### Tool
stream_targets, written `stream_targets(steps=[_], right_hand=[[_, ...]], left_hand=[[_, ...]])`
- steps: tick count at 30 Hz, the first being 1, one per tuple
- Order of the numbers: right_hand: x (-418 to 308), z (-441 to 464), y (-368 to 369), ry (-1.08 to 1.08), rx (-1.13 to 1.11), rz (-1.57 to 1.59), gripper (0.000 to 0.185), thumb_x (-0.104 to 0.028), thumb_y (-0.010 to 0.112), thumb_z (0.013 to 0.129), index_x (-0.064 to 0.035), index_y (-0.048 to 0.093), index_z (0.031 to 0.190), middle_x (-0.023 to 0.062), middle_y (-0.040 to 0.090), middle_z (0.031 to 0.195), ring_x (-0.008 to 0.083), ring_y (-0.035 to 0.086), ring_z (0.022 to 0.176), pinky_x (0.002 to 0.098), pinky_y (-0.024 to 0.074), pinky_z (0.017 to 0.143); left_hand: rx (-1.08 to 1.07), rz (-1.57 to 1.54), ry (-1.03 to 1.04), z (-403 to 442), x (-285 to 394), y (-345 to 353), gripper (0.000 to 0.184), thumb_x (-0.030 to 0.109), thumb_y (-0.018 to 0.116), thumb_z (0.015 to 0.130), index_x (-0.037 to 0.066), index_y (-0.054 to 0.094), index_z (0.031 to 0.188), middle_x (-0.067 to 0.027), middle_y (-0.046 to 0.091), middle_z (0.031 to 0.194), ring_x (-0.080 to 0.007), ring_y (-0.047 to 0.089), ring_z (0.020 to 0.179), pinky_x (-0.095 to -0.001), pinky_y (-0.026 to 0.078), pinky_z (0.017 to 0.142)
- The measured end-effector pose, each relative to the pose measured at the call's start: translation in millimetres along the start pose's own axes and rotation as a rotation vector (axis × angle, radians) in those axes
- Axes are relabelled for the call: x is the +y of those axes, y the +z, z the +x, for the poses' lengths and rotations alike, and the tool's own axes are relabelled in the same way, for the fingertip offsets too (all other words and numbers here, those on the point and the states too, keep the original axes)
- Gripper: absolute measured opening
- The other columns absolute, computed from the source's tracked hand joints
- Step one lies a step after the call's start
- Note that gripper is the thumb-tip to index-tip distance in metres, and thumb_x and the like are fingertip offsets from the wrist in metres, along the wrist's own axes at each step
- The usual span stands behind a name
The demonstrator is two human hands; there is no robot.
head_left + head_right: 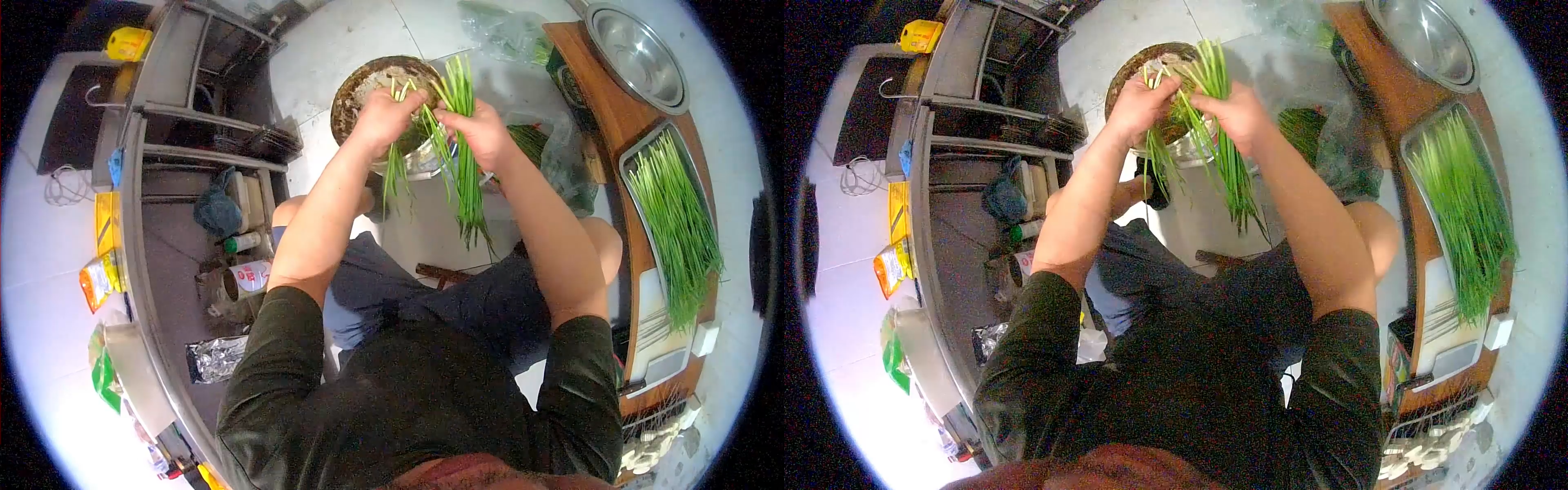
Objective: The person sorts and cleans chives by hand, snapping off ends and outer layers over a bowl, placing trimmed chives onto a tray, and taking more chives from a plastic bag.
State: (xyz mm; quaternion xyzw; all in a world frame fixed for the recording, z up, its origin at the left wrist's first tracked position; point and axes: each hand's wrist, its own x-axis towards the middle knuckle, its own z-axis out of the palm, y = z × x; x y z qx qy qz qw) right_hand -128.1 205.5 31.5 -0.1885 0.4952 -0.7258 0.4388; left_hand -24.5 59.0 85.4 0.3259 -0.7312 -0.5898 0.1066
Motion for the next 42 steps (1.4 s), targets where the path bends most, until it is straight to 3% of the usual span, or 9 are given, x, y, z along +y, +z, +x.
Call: stream_targets(steps=[9, 15, 22, 28, 29, 32, 36, 38, 42], right_hand=[[-0.4, -0.8, 2.0, 0.021, -0.016, 0.018, 0.017, -0.008, 0.072, 0.079, -0.0042, 0.063, 0.093, -0.0006, 0.061, 0.079, 0.0097, 0.054, 0.071, 0.0270, 0.0423, 0.062], [4.7, 1.1, 3.5, -0.044, 0.026, -0.037, 0.017, -0.007, 0.072, 0.078, -0.0036, 0.065, 0.094, 0.0001, 0.063, 0.082, 0.0096, 0.055, 0.069, 0.0260, 0.0425, 0.062], [2.4, 0.5, -0.6, 0.053, 0.021, -0.165, 0.016, -0.008, 0.073, 0.078, -0.0054, 0.065, 0.091, -0.0010, 0.062, 0.079, 0.0087, 0.054, 0.068, 0.0258, 0.0417, 0.063], [10.9, 3.5, 1.4, 0.057, -0.014, -0.044, 0.016, -0.013, 0.072, 0.076, -0.0051, 0.067, 0.089, 0.0010, 0.061, 0.076, 0.0116, 0.053, 0.064, 0.0283, 0.0410, 0.057], [12.2, 4.7, 2.4, 0.058, -0.021, -0.029, 0.015, -0.013, 0.072, 0.077, -0.0051, 0.067, 0.088, 0.0008, 0.060, 0.076, 0.0116, 0.053, 0.064, 0.0282, 0.0410, 0.057], [12.5, 7.8, 4.4, 0.109, -0.037, -0.012, 0.015, -0.014, 0.070, 0.078, -0.0042, 0.067, 0.089, 0.0018, 0.062, 0.077, 0.0127, 0.056, 0.070, 0.0285, 0.0428, 0.064], [13.9, 7.9, 10.8, 0.062, -0.111, 0.057, 0.020, -0.013, 0.069, 0.079, -0.0023, 0.068, 0.096, 0.0044, 0.066, 0.086, 0.0148, 0.060, 0.081, 0.0295, 0.0455, 0.074], [8.6, 6.2, 14.7, 0.072, -0.105, 0.057, 0.021, -0.008, 0.068, 0.081, -0.0007, 0.066, 0.100, 0.0062, 0.067, 0.089, 0.0148, 0.062, 0.080, 0.0282, 0.0477, 0.071], [11.9, 7.3, 17.4, 0.018, -0.102, 0.076, 0.021, -0.004, 0.068, 0.081, 0.0007, 0.065, 0.102, 0.0076, 0.067, 0.091, 0.0146, 0.063, 0.081, 0.0271, 0.0491, 0.071]], left_hand=[[-0.114, 0.015, 0.030, -10.6, 2.5, 3.4, 0.016, 0.019, 0.066, 0.084, 0.004, 0.065, 0.079, 0.0010, 0.057, 0.065, -0.0078, 0.049, 0.057, -0.0272, 0.040, 0.052], [-0.096, 0.344, 0.170, -13.2, 2.6, 5.6, 0.015, 0.021, 0.063, 0.086, 0.006, 0.062, 0.082, 0.0037, 0.052, 0.061, -0.0067, 0.043, 0.052, -0.0257, 0.035, 0.048], [0.198, -0.052, -0.068, 7.4, -7.2, -22.6, 0.020, 0.021, 0.063, 0.083, 0.002, 0.061, 0.089, -0.0006, 0.055, 0.067, -0.0120, 0.048, 0.053, -0.0283, 0.039, 0.048], [0.390, 0.192, -0.025, 23.6, -21.9, -50.0, 0.025, 0.025, 0.069, 0.082, 0.001, 0.063, 0.086, 0.0000, 0.053, 0.062, -0.0111, 0.047, 0.051, -0.0305, 0.039, 0.047], [0.351, 0.222, -0.113, 25.4, -30.1, -51.0, 0.027, 0.025, 0.068, 0.082, -0.001, 0.066, 0.089, -0.0031, 0.063, 0.070, -0.0135, 0.055, 0.061, -0.0334, 0.046, 0.058], [0.237, 0.143, -0.033, 11.5, -34.7, -31.7, 0.026, 0.028, 0.071, 0.080, 0.002, 0.068, 0.084, -0.0017, 0.062, 0.069, -0.0118, 0.055, 0.062, -0.0306, 0.046, 0.059], [-0.106, 0.069, 0.114, -14.9, -13.5, -5.6, 0.011, 0.015, 0.067, 0.085, 0.005, 0.069, 0.084, 0.0019, 0.060, 0.067, -0.0053, 0.047, 0.057, -0.0232, 0.036, 0.051], [-0.098, -0.136, 0.082, -10.2, -23.5, -0.1, 0.010, 0.013, 0.066, 0.084, 0.004, 0.069, 0.082, 0.0016, 0.061, 0.068, -0.0056, 0.047, 0.057, -0.0229, 0.036, 0.051], [-0.012, -0.060, 0.005, -17.8, -7.5, 0.7, 0.010, 0.012, 0.065, 0.085, 0.004, 0.067, 0.079, 0.0016, 0.061, 0.067, -0.0064, 0.048, 0.057, -0.0230, 0.037, 0.052]])
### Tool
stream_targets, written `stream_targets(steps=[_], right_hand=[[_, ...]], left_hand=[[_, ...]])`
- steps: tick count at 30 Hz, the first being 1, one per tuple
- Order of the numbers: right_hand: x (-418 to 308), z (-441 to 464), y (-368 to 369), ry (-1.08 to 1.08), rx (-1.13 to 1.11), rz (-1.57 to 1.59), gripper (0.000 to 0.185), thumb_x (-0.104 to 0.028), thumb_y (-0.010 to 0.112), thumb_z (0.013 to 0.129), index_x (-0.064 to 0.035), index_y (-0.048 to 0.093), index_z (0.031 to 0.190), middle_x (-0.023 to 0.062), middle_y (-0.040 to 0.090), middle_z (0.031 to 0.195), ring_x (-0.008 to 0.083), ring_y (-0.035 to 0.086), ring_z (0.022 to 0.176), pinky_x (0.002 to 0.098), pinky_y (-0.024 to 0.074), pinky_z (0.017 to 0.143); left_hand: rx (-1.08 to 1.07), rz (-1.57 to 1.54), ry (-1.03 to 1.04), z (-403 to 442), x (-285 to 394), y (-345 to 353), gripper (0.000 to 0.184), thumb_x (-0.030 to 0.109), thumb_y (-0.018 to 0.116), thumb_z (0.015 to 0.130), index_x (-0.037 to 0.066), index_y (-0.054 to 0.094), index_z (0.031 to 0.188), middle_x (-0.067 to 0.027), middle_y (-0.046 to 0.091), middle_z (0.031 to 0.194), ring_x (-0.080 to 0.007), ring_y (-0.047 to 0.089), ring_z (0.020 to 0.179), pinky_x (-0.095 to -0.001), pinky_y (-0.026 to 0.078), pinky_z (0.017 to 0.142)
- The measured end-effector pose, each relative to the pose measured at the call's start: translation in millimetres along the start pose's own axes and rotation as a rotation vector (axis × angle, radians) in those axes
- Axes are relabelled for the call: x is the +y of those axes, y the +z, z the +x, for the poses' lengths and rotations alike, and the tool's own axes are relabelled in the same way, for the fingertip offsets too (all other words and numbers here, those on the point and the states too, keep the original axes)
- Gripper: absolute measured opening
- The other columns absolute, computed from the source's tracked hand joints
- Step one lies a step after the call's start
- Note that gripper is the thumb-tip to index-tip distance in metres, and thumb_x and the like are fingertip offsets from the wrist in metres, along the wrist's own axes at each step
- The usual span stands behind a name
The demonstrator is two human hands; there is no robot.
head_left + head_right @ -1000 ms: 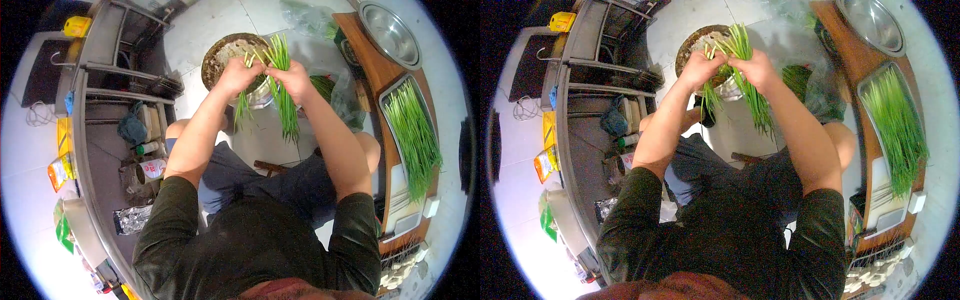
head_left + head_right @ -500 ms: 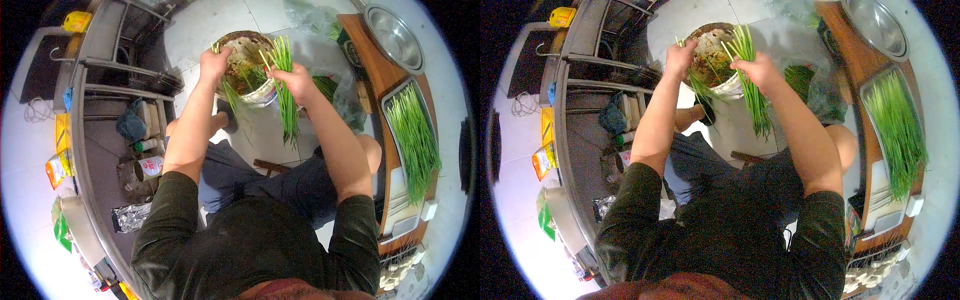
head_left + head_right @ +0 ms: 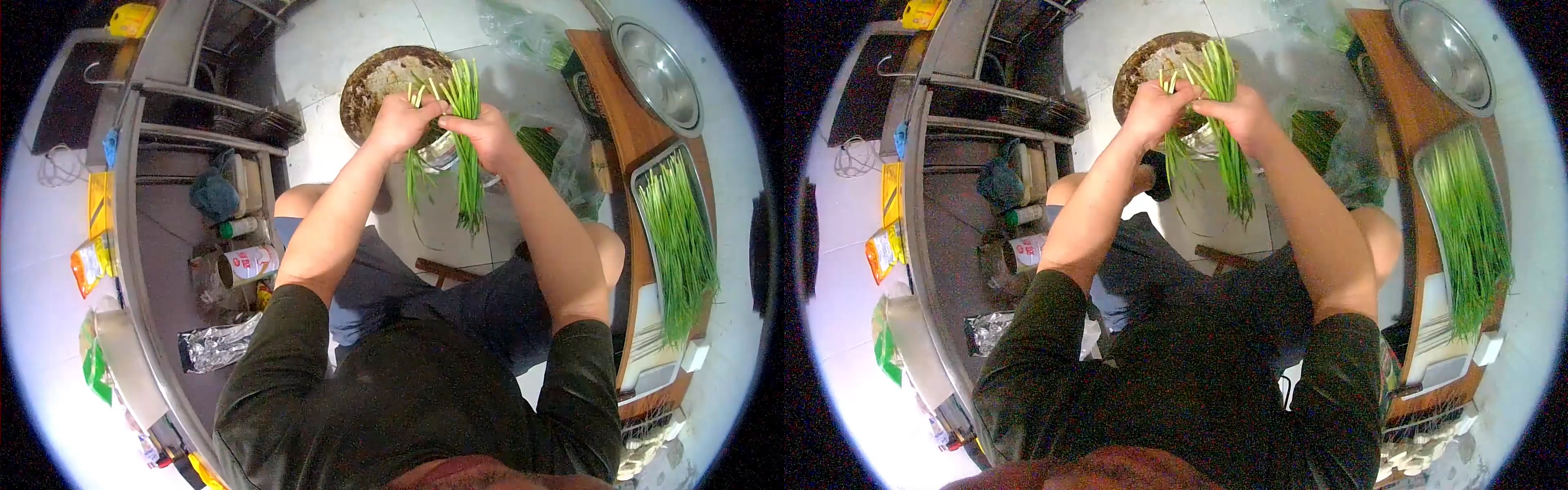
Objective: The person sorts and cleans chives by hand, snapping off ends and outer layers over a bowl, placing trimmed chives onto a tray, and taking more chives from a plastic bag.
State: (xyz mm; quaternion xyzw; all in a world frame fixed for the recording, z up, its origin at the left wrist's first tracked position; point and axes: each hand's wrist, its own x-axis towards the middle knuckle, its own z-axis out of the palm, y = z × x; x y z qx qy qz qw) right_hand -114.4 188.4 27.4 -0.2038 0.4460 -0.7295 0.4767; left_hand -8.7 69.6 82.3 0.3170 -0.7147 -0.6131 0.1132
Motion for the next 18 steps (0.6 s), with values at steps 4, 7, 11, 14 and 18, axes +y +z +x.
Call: stream_targets(steps=[4, 7, 11, 14, 18], right_hand=[[-5.0, 0.0, -2.1, 0.035, 0.039, -0.113, 0.020, -0.004, 0.070, 0.079, 0.0012, 0.065, 0.098, 0.0071, 0.067, 0.088, 0.0145, 0.063, 0.078, 0.0271, 0.0493, 0.070], [-9.9, 0.8, -4.1, 0.090, 0.046, -0.173, 0.019, -0.005, 0.071, 0.078, 0.0009, 0.065, 0.095, 0.0069, 0.067, 0.085, 0.0142, 0.063, 0.074, 0.0273, 0.0491, 0.068], [-9.9, 0.1, -6.7, 0.104, 0.025, -0.197, 0.018, -0.007, 0.071, 0.078, 0.0004, 0.065, 0.094, 0.0068, 0.067, 0.083, 0.0134, 0.062, 0.070, 0.0269, 0.0484, 0.065], [-10.3, -0.3, -7.6, 0.108, 0.002, -0.165, 0.019, -0.008, 0.070, 0.079, 0.0007, 0.064, 0.095, 0.0072, 0.067, 0.083, 0.0135, 0.061, 0.070, 0.0267, 0.0479, 0.065], [-13.3, -3.2, -6.0, 0.133, -0.035, -0.057, 0.022, -0.010, 0.069, 0.081, 0.0018, 0.062, 0.099, 0.0092, 0.067, 0.085, 0.0149, 0.062, 0.073, 0.0275, 0.0477, 0.065]], left_hand=[[0.002, -0.005, 0.013, -3.9, 3.6, 0.5, 0.012, 0.015, 0.063, 0.087, 0.005, 0.066, 0.080, 0.0028, 0.058, 0.065, -0.0061, 0.047, 0.056, -0.0236, 0.037, 0.052], [-0.006, 0.098, 0.046, -0.8, -0.1, -4.6, 0.015, 0.017, 0.061, 0.089, 0.005, 0.065, 0.082, 0.0040, 0.055, 0.063, -0.0054, 0.045, 0.055, -0.0243, 0.036, 0.051], [-0.034, 0.203, 0.085, -2.8, 6.3, -7.2, 0.019, 0.021, 0.059, 0.091, 0.005, 0.063, 0.082, 0.0053, 0.052, 0.061, -0.0047, 0.043, 0.054, -0.0253, 0.034, 0.050], [-0.010, 0.188, 0.095, 0.1, 1.3, -10.3, 0.019, 0.022, 0.059, 0.092, 0.005, 0.063, 0.084, 0.0054, 0.051, 0.059, -0.0044, 0.042, 0.053, -0.0251, 0.033, 0.049], [0.086, 0.114, 0.032, 11.0, -5.8, -19.3, 0.018, 0.020, 0.058, 0.089, 0.003, 0.064, 0.083, 0.0011, 0.055, 0.063, -0.0079, 0.046, 0.055, -0.0279, 0.038, 0.050]])
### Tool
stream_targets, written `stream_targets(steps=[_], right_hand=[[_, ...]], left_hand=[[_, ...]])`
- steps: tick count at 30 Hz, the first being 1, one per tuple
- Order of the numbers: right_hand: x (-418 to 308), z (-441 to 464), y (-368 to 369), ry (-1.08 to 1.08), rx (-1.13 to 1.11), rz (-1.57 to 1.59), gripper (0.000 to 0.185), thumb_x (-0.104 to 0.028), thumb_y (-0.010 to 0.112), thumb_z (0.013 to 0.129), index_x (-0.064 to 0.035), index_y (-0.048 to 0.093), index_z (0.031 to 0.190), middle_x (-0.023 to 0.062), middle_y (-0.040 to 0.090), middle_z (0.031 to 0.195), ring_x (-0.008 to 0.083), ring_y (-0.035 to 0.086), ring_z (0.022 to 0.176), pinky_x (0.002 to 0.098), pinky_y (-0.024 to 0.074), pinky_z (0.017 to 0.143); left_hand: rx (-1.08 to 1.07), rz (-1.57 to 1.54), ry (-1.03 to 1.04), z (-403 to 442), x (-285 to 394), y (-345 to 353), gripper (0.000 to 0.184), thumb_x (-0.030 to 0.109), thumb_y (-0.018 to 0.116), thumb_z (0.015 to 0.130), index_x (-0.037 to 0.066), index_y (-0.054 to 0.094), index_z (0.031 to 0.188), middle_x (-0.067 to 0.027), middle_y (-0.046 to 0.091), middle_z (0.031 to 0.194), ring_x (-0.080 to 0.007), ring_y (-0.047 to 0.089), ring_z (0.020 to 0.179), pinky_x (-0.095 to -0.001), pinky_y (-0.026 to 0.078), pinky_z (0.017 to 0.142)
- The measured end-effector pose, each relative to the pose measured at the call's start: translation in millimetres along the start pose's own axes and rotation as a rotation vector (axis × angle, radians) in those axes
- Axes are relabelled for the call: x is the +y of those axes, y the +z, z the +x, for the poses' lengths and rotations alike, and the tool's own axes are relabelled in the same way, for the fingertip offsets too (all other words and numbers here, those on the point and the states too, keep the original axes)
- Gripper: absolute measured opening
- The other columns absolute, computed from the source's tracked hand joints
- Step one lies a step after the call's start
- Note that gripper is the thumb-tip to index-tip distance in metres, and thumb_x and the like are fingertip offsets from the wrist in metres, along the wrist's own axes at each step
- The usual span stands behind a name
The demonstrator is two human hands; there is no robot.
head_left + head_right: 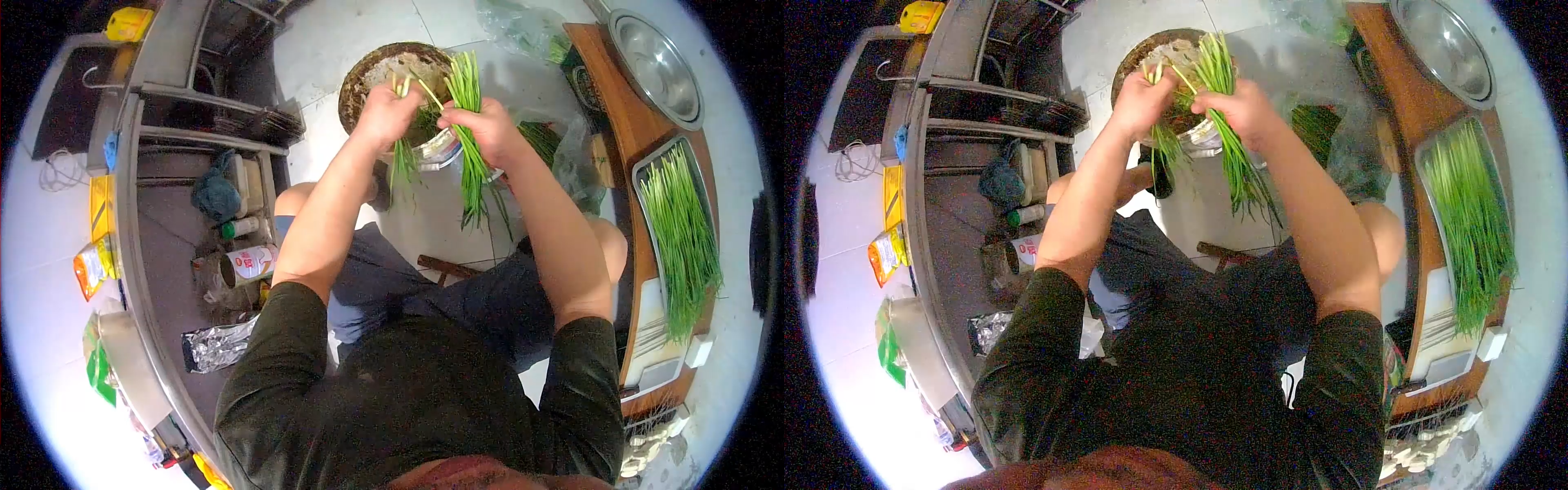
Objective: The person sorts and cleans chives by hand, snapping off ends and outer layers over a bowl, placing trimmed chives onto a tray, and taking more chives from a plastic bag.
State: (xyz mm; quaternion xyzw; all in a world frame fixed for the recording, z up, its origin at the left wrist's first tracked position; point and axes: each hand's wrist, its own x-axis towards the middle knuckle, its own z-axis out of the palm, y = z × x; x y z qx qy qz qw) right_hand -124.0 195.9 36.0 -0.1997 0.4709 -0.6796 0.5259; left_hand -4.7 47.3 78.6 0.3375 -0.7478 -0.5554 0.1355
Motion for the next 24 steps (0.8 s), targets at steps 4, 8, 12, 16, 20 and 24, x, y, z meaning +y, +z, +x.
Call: stream_targets(steps=[4, 8, 12, 16, 20, 24], right_hand=[[3.9, 0.9, -1.8, 0.012, 0.005, 0.045, 0.025, -0.010, 0.068, 0.083, 0.0025, 0.061, 0.103, 0.0106, 0.066, 0.085, 0.0160, 0.062, 0.074, 0.0282, 0.0479, 0.066], [5.8, 3.7, -3.2, 0.023, 0.018, 0.070, 0.026, -0.010, 0.068, 0.083, 0.0024, 0.061, 0.104, 0.0106, 0.066, 0.085, 0.0159, 0.061, 0.073, 0.0281, 0.0474, 0.065], [8.6, 6.8, -2.6, 0.018, 0.025, 0.065, 0.025, -0.010, 0.067, 0.084, 0.0021, 0.061, 0.104, 0.0106, 0.066, 0.085, 0.0157, 0.061, 0.073, 0.0279, 0.0469, 0.064], [9.7, 8.0, -0.3, 0.048, 0.011, 0.135, 0.024, -0.010, 0.066, 0.085, 0.0014, 0.061, 0.105, 0.0097, 0.067, 0.086, 0.0153, 0.061, 0.073, 0.0279, 0.0468, 0.064], [9.2, 7.8, 0.0, 0.078, -0.030, 0.171, 0.022, -0.012, 0.066, 0.085, 0.0005, 0.063, 0.104, 0.0086, 0.067, 0.086, 0.0150, 0.060, 0.074, 0.0280, 0.0468, 0.064], [1.1, 1.7, 8.7, 0.068, -0.018, 0.164, 0.020, -0.013, 0.067, 0.085, -0.0002, 0.064, 0.100, 0.0072, 0.066, 0.084, 0.0148, 0.059, 0.073, 0.0280, 0.0467, 0.065]], left_hand=[[0.227, -0.200, -0.047, 16.4, -1.9, -11.7, 0.013, 0.016, 0.061, 0.084, 0.005, 0.062, 0.076, 0.0007, 0.052, 0.058, -0.0084, 0.043, 0.048, -0.0270, 0.033, 0.044], [0.275, -0.028, -0.207, 29.0, -13.0, -23.9, 0.015, 0.018, 0.063, 0.085, 0.003, 0.064, 0.082, 0.0007, 0.052, 0.060, -0.0093, 0.044, 0.048, -0.0273, 0.034, 0.044], [0.249, -0.029, -0.034, 29.0, -38.6, -12.8, 0.021, 0.023, 0.064, 0.087, 0.002, 0.066, 0.086, 0.0023, 0.053, 0.062, -0.0080, 0.043, 0.049, -0.0252, 0.033, 0.045], [0.090, -0.274, -0.190, 8.2, -27.0, -1.4, 0.020, 0.024, 0.067, 0.087, 0.005, 0.067, 0.088, 0.0024, 0.055, 0.065, -0.0072, 0.043, 0.050, -0.0228, 0.033, 0.047], [-0.160, -0.351, -0.126, -11.2, -10.9, 8.4, 0.017, 0.022, 0.069, 0.086, 0.005, 0.066, 0.087, 0.0010, 0.058, 0.064, -0.0062, 0.042, 0.050, -0.0220, 0.031, 0.046], [-0.172, -0.409, -0.100, -12.5, -6.7, 14.7, 0.013, 0.017, 0.068, 0.086, 0.006, 0.063, 0.081, -0.0021, 0.061, 0.066, -0.0068, 0.043, 0.049, -0.0212, 0.032, 0.046]])
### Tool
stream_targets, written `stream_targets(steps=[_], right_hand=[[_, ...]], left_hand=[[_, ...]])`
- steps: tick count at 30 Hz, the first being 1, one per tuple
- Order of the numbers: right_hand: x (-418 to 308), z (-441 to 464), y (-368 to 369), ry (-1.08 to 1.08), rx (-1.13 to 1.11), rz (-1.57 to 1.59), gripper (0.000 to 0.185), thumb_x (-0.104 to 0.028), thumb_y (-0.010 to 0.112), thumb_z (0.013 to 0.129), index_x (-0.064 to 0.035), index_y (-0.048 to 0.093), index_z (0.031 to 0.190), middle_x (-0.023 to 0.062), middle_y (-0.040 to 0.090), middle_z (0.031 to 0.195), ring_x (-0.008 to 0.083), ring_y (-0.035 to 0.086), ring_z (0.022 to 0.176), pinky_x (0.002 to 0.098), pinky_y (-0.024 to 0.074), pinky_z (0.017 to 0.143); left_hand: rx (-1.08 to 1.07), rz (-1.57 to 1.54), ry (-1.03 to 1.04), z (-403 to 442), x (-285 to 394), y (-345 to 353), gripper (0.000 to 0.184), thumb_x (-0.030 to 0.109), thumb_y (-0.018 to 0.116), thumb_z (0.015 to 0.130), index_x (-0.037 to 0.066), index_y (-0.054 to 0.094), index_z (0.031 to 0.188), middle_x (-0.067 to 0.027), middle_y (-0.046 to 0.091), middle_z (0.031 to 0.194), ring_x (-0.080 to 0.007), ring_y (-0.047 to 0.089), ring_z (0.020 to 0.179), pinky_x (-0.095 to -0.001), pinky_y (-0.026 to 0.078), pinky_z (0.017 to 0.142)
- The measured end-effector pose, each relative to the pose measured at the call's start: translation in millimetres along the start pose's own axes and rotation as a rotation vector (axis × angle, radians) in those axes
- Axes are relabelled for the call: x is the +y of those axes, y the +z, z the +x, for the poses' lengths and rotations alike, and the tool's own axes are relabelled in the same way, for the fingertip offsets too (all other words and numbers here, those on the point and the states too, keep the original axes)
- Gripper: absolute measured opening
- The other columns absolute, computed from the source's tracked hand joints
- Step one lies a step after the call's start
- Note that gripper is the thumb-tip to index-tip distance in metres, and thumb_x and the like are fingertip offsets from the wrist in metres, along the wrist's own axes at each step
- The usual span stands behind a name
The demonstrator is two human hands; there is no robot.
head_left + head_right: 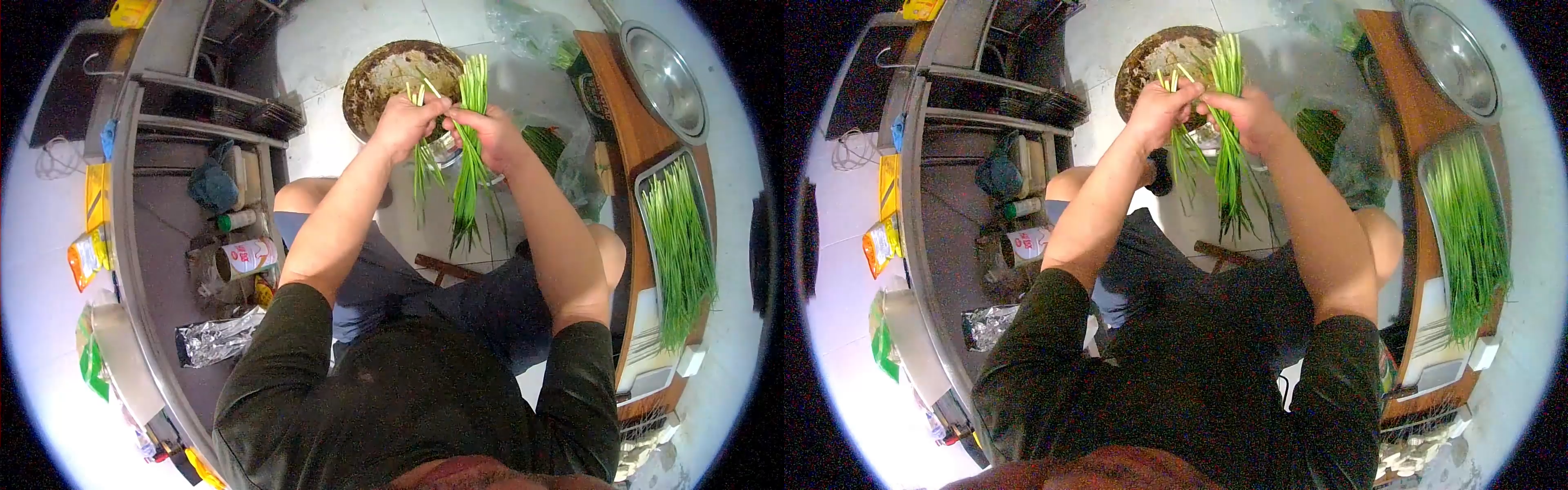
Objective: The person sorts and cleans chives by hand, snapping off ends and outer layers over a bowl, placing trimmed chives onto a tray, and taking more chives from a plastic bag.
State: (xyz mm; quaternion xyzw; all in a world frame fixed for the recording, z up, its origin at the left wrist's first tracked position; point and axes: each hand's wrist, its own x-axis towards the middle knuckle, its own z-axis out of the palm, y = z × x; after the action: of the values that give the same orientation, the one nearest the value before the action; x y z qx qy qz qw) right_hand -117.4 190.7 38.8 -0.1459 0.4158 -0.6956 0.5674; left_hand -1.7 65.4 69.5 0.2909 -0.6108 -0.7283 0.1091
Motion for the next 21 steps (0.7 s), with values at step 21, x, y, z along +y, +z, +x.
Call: stream_targets(steps=[21], right_hand=[[4.8, 4.4, -4.4, -0.040, 0.048, -0.104, 0.019, -0.014, 0.069, 0.083, 0.0008, 0.063, 0.095, 0.0063, 0.064, 0.076, 0.0127, 0.056, 0.063, 0.0256, 0.0443, 0.058]], left_hand=[[0.354, 0.080, 0.078, 14.7, 2.2, -11.5, 0.018, 0.020, 0.062, 0.091, 0.006, 0.060, 0.080, 0.0043, 0.050, 0.060, -0.0064, 0.040, 0.048, -0.0254, 0.031, 0.044]])
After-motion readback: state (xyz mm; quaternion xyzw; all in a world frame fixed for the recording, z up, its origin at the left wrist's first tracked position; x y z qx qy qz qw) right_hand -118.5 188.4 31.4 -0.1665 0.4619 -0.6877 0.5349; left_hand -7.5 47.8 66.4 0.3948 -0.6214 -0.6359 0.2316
